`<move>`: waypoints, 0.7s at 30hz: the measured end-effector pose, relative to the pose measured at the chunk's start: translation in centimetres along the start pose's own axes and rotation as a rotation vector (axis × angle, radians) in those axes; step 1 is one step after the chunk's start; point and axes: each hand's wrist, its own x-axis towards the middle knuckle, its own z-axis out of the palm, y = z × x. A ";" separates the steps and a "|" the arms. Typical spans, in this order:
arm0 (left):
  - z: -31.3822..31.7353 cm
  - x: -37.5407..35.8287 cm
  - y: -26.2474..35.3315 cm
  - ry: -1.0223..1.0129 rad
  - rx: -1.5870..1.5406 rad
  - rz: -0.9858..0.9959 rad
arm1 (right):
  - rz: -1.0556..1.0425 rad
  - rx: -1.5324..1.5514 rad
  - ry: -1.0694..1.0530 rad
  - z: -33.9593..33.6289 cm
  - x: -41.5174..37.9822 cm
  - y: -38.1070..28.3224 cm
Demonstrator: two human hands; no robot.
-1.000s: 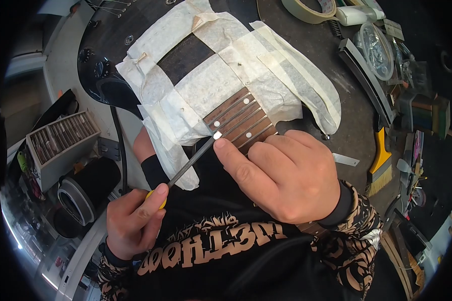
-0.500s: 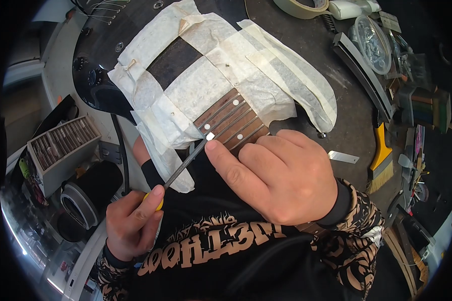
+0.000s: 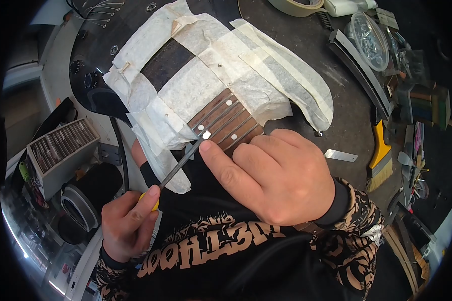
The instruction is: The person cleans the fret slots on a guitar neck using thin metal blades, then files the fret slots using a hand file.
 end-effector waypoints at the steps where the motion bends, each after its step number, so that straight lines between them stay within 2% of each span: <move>1: 0.0 0.0 -0.1 0.000 0.001 0.003 | 0.000 0.001 -0.002 0.0 0.0 0.0; 16: -0.3 0.6 0.3 -0.020 0.005 -0.007 | 0.013 0.024 0.016 0.0 0.0 -0.2; 21: 0.1 1.4 0.7 0.052 0.013 0.012 | 0.018 0.021 0.024 0.2 -0.2 -0.1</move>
